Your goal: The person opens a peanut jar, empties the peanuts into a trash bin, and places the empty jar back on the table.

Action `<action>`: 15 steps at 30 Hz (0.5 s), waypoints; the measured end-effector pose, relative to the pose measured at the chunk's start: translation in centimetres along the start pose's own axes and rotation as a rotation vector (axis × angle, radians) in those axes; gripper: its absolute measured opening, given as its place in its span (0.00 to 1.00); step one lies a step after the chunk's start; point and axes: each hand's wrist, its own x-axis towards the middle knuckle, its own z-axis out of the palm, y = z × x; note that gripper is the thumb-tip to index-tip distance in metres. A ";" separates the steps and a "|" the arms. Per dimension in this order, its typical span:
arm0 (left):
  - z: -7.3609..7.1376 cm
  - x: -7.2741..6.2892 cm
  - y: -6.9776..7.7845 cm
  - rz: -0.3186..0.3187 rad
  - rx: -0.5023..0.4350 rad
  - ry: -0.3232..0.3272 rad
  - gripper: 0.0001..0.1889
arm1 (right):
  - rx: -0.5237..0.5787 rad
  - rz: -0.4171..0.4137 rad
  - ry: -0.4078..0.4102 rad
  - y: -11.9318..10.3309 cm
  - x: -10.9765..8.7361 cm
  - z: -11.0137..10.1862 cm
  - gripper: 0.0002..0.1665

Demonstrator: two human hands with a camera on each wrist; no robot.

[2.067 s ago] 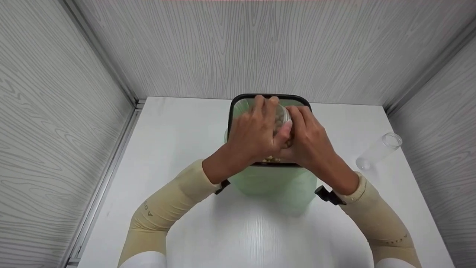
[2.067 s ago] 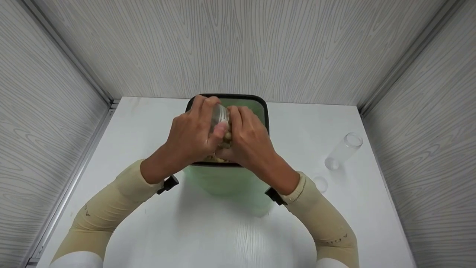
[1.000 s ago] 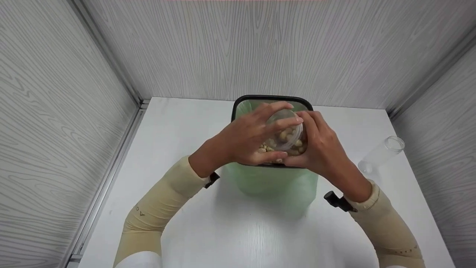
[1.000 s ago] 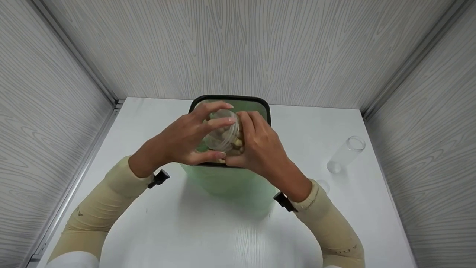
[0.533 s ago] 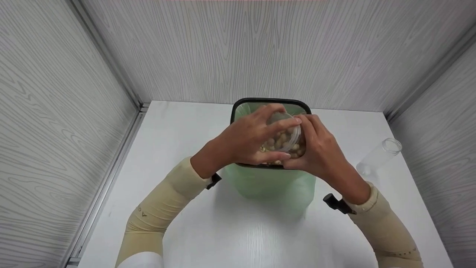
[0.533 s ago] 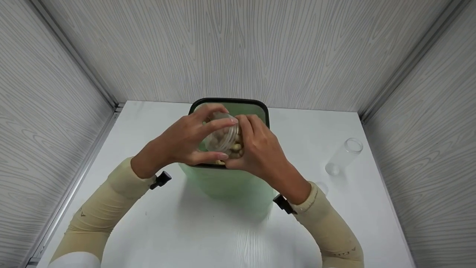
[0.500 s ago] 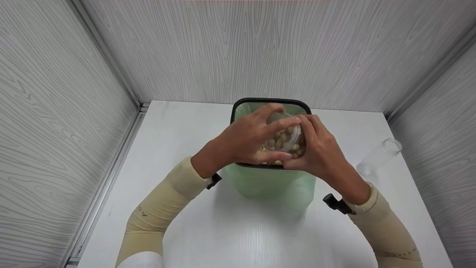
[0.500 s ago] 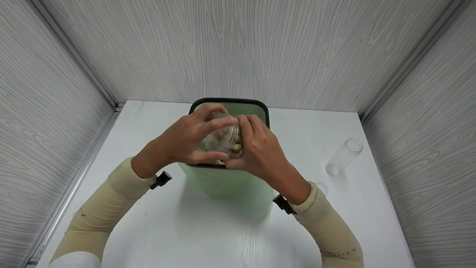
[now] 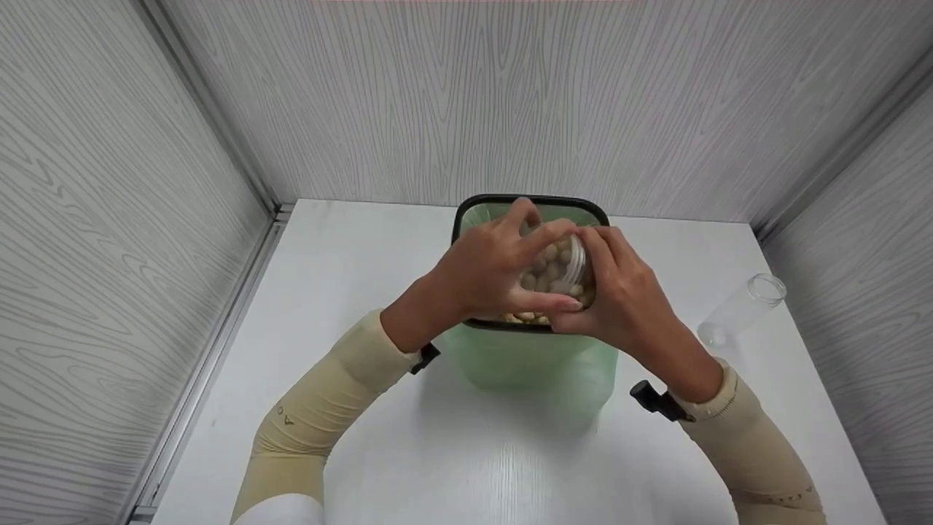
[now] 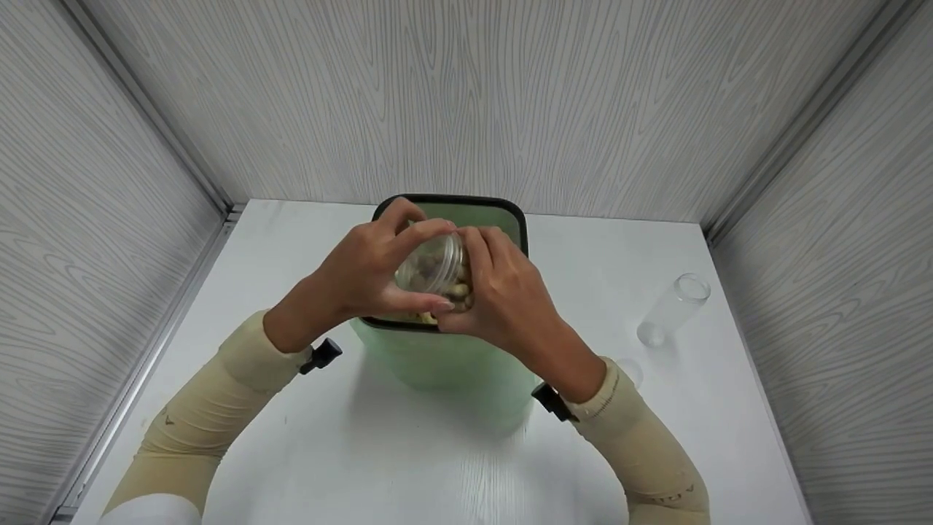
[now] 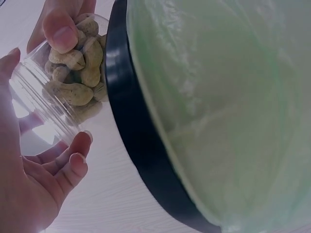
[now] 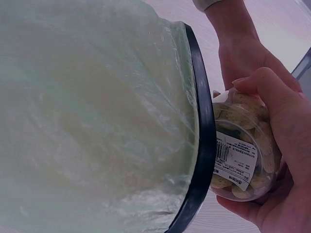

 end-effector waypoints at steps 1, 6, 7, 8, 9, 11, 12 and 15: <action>0.0 0.0 0.0 -0.004 0.011 0.006 0.42 | 0.001 0.001 0.000 0.0 0.0 0.0 0.47; 0.1 0.0 -0.3 -0.023 0.007 0.000 0.51 | -0.011 0.002 -0.011 0.1 0.1 0.0 0.51; 0.1 0.0 -0.4 -0.027 0.007 -0.007 0.53 | -0.014 0.003 -0.015 0.1 0.1 0.0 0.53; 0.0 -0.1 -0.4 -0.030 0.008 -0.015 0.53 | -0.016 0.005 -0.018 0.2 0.1 0.0 0.54; 0.0 -0.1 -0.5 -0.034 0.006 -0.025 0.54 | -0.020 0.008 -0.023 0.2 0.1 0.0 0.56; -0.1 -0.3 -0.7 -0.024 -0.005 -0.050 0.54 | -0.033 0.011 -0.030 0.5 0.0 -0.1 0.59; -0.1 -0.4 -0.8 -0.013 -0.011 -0.060 0.53 | -0.036 0.011 -0.032 0.6 0.0 0.0 0.59; -0.1 -0.8 -1.1 0.035 -0.060 -0.093 0.49 | -0.052 0.006 -0.041 0.9 -0.1 0.0 0.61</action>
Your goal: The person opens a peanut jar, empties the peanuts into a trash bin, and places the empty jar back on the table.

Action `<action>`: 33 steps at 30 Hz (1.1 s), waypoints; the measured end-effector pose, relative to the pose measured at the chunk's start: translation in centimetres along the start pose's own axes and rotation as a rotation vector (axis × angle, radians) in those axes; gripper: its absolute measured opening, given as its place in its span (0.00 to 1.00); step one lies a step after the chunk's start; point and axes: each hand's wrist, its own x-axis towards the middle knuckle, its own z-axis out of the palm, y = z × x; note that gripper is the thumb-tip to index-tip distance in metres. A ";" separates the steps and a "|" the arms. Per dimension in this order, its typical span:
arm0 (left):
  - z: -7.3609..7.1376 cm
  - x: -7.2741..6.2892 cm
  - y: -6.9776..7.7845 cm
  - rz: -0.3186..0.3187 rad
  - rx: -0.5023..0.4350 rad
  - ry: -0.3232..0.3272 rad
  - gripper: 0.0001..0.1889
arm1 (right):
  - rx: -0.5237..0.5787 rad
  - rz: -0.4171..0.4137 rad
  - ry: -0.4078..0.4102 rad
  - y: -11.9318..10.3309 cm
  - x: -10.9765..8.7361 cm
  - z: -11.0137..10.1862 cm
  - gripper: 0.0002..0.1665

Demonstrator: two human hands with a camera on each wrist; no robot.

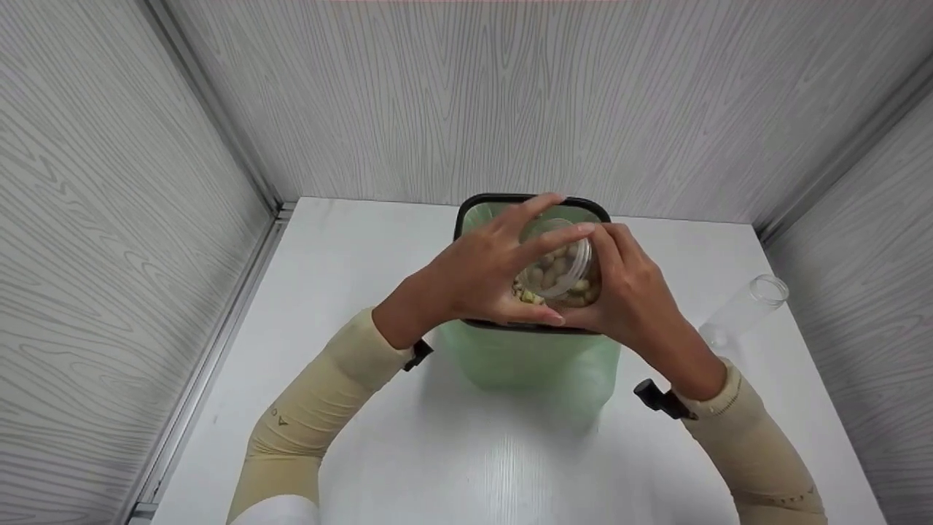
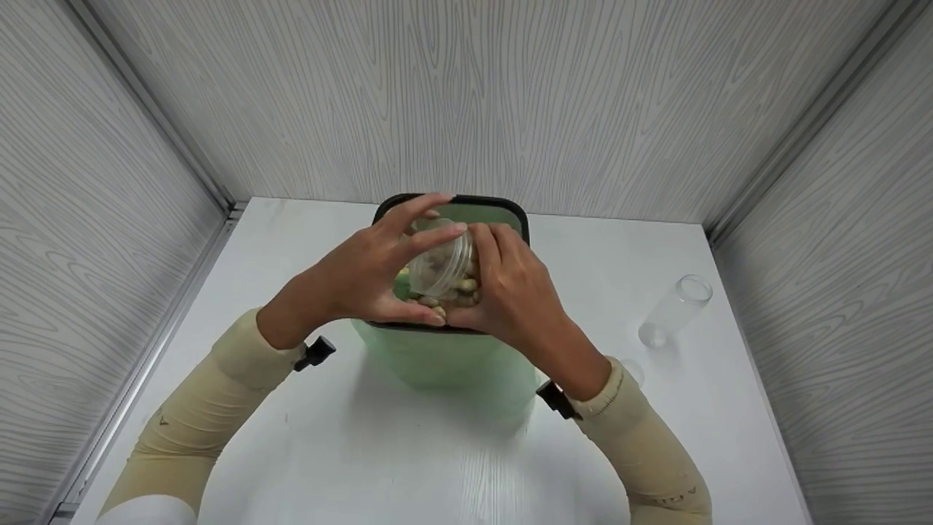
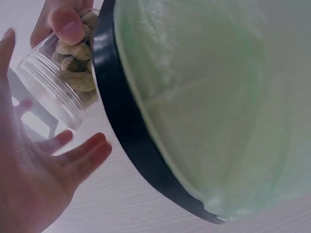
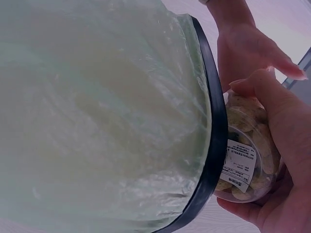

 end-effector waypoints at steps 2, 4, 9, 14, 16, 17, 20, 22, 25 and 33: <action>0.0 -0.2 -0.1 0.036 -0.037 -0.021 0.46 | 0.002 -0.001 -0.004 0.1 0.0 0.1 0.60; 0.0 -0.3 -0.1 0.065 -0.064 -0.035 0.42 | 0.011 0.003 -0.007 0.1 -0.1 0.2 0.60; -0.1 -0.1 0.0 0.102 -0.082 -0.061 0.37 | 0.016 0.005 -0.002 0.1 -0.2 0.1 0.56; -0.2 0.1 0.0 0.100 -0.068 -0.058 0.35 | 0.001 -0.013 0.013 0.1 -0.1 0.1 0.53; -0.1 0.1 0.0 0.086 -0.052 -0.048 0.35 | 0.005 -0.017 0.018 0.0 -0.1 0.1 0.53; -0.1 0.1 0.0 0.075 -0.048 -0.042 0.36 | 0.004 -0.017 0.018 0.0 -0.1 0.1 0.52; 0.0 0.2 0.1 0.046 -0.025 -0.023 0.38 | 0.006 -0.013 0.018 -0.1 -0.2 0.1 0.51; 0.1 0.3 0.1 0.032 -0.018 -0.017 0.40 | 0.005 -0.010 0.016 -0.1 -0.2 0.1 0.51; 0.1 0.4 0.2 0.018 -0.012 -0.018 0.41 | 0.005 -0.003 0.011 -0.2 -0.3 0.1 0.51; 0.1 0.4 0.1 0.021 -0.004 -0.007 0.48 | 0.024 0.022 0.002 -0.1 -0.5 -0.2 0.59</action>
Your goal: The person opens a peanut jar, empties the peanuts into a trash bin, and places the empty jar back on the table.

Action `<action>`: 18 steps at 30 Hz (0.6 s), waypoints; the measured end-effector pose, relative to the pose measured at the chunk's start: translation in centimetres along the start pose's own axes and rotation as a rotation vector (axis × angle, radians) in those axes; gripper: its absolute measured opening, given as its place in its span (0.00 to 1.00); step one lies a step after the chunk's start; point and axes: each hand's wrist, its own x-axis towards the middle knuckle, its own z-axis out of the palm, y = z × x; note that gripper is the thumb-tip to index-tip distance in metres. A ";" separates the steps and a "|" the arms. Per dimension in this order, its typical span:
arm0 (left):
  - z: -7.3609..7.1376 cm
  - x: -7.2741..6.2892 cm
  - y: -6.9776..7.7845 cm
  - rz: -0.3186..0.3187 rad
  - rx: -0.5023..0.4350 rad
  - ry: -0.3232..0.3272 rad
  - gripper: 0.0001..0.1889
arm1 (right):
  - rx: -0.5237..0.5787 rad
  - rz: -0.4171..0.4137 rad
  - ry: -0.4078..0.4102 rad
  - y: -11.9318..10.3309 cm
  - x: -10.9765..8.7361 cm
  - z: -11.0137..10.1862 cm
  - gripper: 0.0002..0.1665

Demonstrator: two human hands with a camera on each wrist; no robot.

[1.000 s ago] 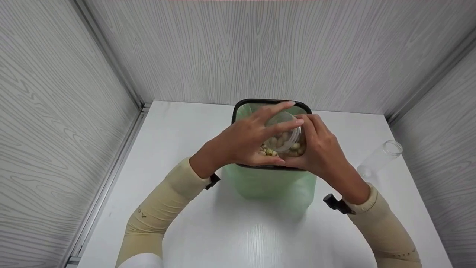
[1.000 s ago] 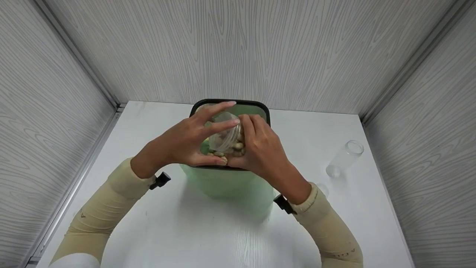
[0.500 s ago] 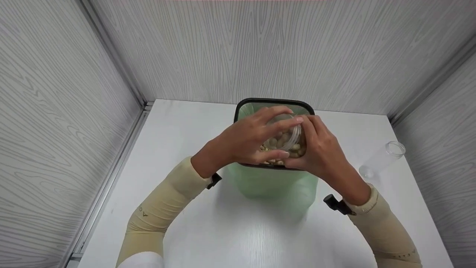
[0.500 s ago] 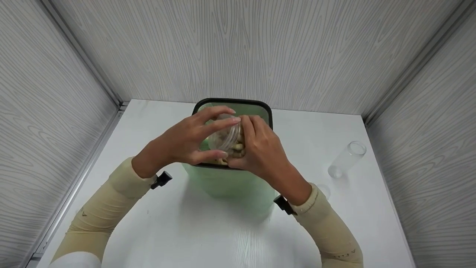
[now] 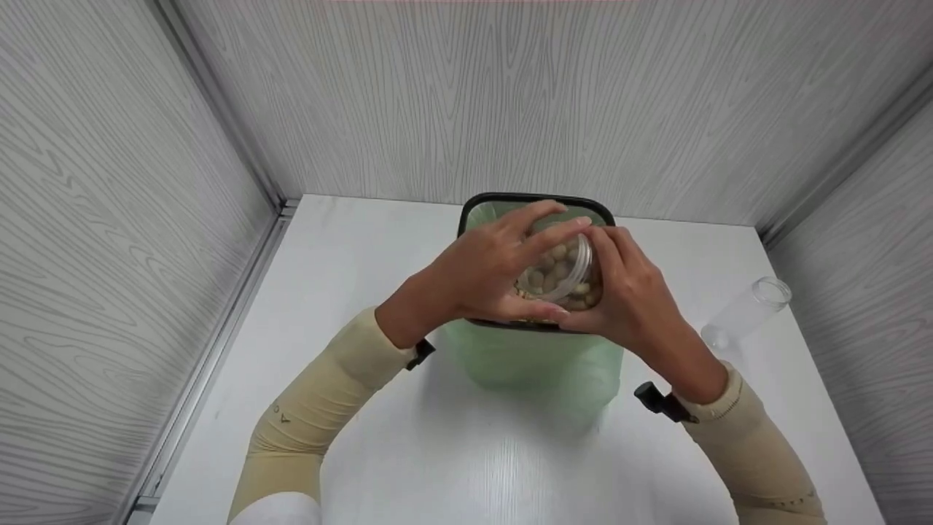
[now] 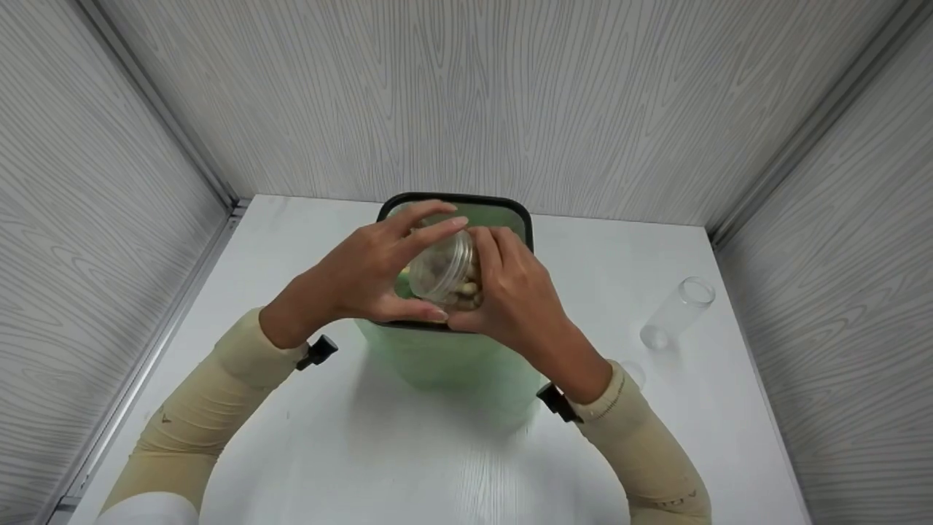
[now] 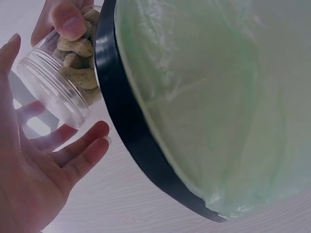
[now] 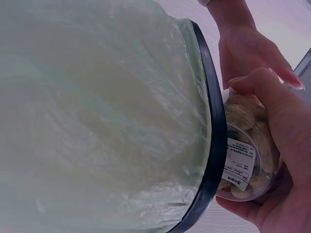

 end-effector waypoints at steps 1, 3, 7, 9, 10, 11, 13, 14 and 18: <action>0.0 0.0 0.0 0.009 -0.004 0.008 0.49 | -0.002 -0.002 -0.001 0.0 0.0 -0.1 0.60; 0.0 0.1 0.0 0.036 -0.016 0.020 0.47 | -0.005 -0.010 -0.002 0.1 0.0 -0.1 0.60; -0.2 0.2 0.1 0.101 -0.045 0.028 0.43 | -0.001 -0.023 -0.005 0.1 0.0 -0.2 0.58; -0.2 0.2 0.2 0.116 -0.050 0.021 0.41 | 0.006 -0.022 -0.003 0.1 0.0 -0.2 0.57; -0.2 0.2 0.2 0.120 -0.053 0.018 0.40 | 0.009 -0.021 -0.001 0.1 0.0 -0.2 0.58; -0.3 0.2 0.2 0.121 -0.054 0.014 0.40 | 0.012 -0.019 0.002 0.1 0.0 -0.2 0.57; -0.3 0.2 0.2 0.116 -0.052 0.004 0.38 | 0.012 -0.017 0.006 0.1 0.0 -0.2 0.56; -0.3 0.2 0.2 0.112 -0.049 -0.001 0.38 | 0.008 -0.017 0.006 0.1 0.0 -0.2 0.55; -0.5 0.2 0.2 0.081 -0.041 -0.026 0.37 | 0.003 -0.020 0.014 0.1 0.0 -0.2 0.51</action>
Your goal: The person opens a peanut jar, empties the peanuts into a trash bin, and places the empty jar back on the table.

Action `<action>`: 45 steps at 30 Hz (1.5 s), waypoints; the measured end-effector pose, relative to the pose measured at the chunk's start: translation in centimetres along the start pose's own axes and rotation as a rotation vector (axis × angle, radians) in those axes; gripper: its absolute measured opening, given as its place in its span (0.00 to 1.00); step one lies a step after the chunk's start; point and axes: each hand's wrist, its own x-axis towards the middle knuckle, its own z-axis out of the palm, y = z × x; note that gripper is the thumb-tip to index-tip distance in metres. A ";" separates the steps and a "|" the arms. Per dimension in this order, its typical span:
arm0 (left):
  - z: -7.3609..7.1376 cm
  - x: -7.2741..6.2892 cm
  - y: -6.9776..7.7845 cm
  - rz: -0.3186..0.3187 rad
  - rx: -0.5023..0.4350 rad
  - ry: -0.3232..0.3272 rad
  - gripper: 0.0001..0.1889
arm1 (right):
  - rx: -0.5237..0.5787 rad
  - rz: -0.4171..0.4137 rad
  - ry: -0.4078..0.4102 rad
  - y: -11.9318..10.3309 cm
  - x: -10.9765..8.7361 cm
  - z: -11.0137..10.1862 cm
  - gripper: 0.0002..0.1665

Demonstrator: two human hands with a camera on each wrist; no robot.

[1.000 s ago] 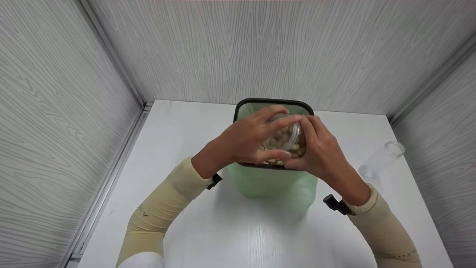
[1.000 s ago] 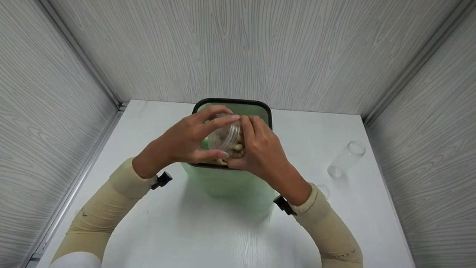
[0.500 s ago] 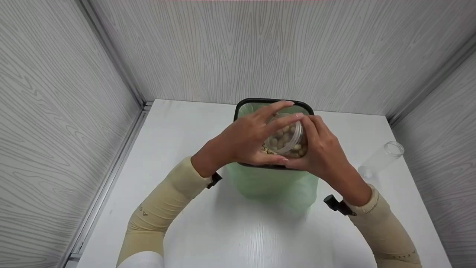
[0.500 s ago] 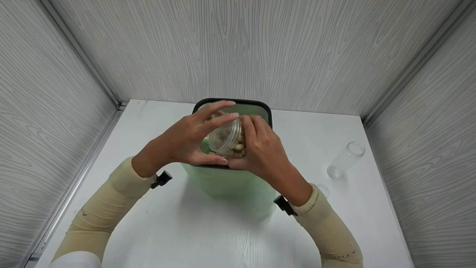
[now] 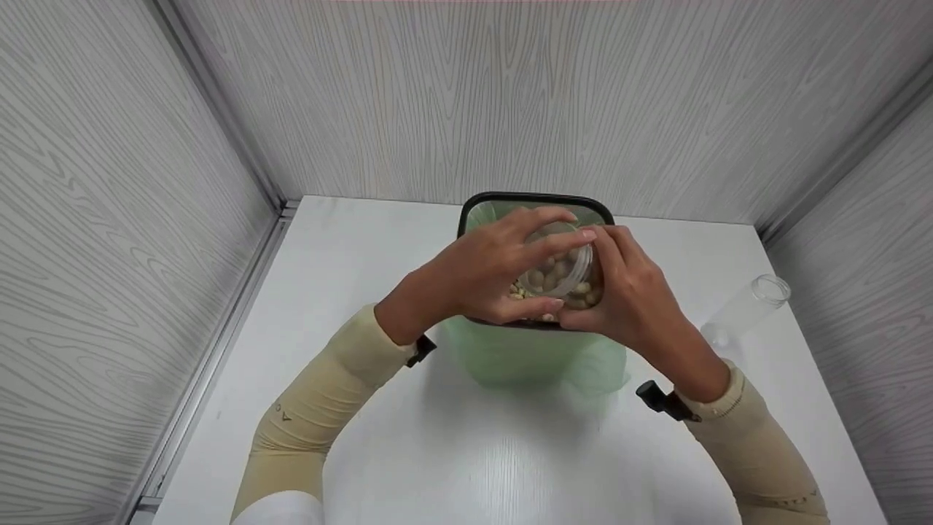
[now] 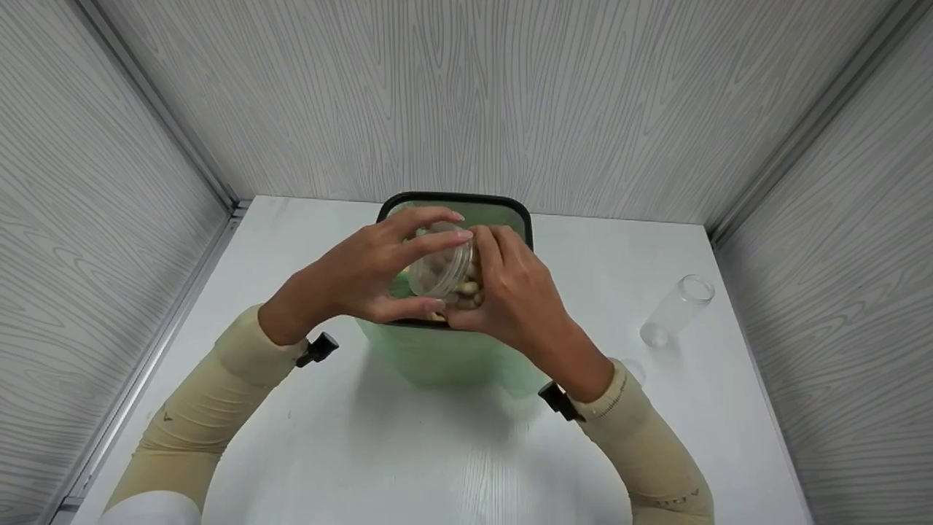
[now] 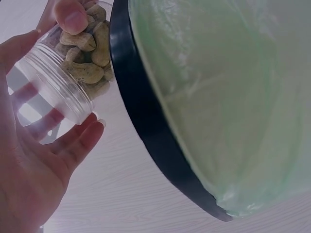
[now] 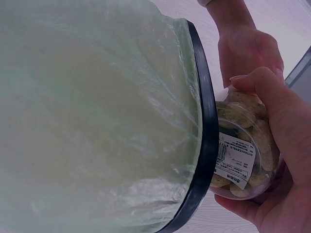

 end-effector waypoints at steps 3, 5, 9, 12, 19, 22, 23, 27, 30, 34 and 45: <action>-0.1 0.1 0.0 -0.025 -0.003 -0.011 0.38 | 0.004 0.004 0.005 0.0 0.1 0.0 0.50; -0.2 0.2 0.0 -0.035 -0.005 -0.013 0.38 | 0.009 0.009 0.005 0.0 0.1 0.0 0.50; -0.1 0.2 -0.1 -0.040 0.016 0.003 0.38 | 0.015 0.015 0.005 -0.1 0.2 -0.1 0.49; 0.0 0.2 0.0 -0.032 0.047 0.038 0.39 | 0.012 0.017 0.006 -0.1 0.1 0.0 0.50; 0.5 0.2 0.0 -0.033 0.079 0.077 0.39 | 0.014 0.018 0.009 -0.2 -0.2 0.0 0.51; 0.6 0.3 0.1 -0.038 0.083 0.078 0.38 | 0.016 0.015 0.014 -0.3 -0.2 0.0 0.50; 0.6 0.3 0.1 -0.038 0.086 0.079 0.38 | 0.018 0.013 0.015 -0.3 -0.2 -0.1 0.50; 0.7 0.4 0.3 -0.026 0.106 0.090 0.37 | 0.022 0.008 0.015 -0.4 -0.2 -0.2 0.49; 0.7 0.5 0.3 -0.008 0.117 0.102 0.37 | 0.023 0.010 0.012 -0.5 -0.3 -0.3 0.49; 0.8 0.6 0.4 0.007 0.119 0.124 0.36 | 0.029 0.011 0.013 -0.6 -0.3 -0.4 0.49; 1.4 1.0 0.8 -0.029 0.201 0.216 0.33 | 0.051 -0.010 0.082 -1.0 0.0 0.0 0.47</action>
